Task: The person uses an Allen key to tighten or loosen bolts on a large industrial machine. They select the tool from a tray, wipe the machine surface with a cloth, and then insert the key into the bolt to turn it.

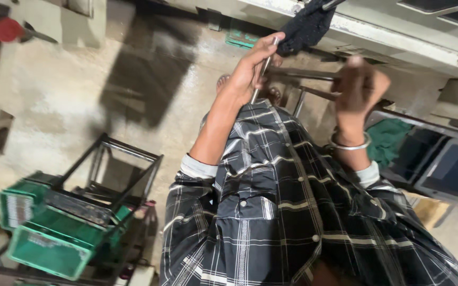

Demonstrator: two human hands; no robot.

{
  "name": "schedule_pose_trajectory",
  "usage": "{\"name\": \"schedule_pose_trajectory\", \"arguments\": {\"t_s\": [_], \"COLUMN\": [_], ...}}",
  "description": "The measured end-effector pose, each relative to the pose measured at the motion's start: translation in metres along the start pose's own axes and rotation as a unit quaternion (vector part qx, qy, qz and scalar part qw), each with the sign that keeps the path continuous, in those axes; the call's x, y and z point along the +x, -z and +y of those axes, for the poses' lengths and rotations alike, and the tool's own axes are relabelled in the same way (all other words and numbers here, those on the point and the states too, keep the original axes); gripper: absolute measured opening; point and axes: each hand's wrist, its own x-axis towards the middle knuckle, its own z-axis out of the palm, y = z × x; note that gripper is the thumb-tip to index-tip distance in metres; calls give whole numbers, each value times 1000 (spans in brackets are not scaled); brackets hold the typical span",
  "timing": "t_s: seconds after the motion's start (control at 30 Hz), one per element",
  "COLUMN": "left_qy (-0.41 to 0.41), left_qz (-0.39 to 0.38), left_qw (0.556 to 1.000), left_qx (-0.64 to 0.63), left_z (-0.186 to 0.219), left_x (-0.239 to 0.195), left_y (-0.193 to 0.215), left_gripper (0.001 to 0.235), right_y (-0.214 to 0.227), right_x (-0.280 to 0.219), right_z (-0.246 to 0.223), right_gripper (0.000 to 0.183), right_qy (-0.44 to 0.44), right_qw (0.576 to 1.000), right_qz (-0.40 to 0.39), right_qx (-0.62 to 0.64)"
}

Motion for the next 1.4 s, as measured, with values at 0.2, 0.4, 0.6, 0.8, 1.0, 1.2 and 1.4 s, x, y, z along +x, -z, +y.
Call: {"name": "schedule_pose_trajectory", "arguments": {"t_s": [0.2,0.4,0.6,0.8,1.0,1.2,1.4], "left_qy": [-101,-204,-223,-251,-301,-357,-359], "left_qz": [-87,-104,-45,-36,-7,-18,-42], "left_qw": [989,959,953,943,917,902,917], "left_qx": [61,166,201,214,262,241,171], "left_z": [35,58,87,107,105,95,61], "left_x": [-37,-63,-76,-84,-69,-44,-26], "left_y": [-1,-2,-8,-24,-38,-64,-79], "left_gripper": [31,29,25,18,16,17,12], "right_y": [-11,-50,-60,-62,-55,-22,22], "right_x": [-13,-19,-12,-7,1,23,38], "right_z": [7,4,-8,-2,17,20,20], "right_gripper": [59,58,56,49,38,29,29], "right_qy": [17,95,88,28,-41,-78,-83], "right_qw": [996,981,989,998,983,977,982], "right_qz": [80,158,79,34,-13,-74,-83], "right_qx": [19,-60,-87,54,176,185,150]}}
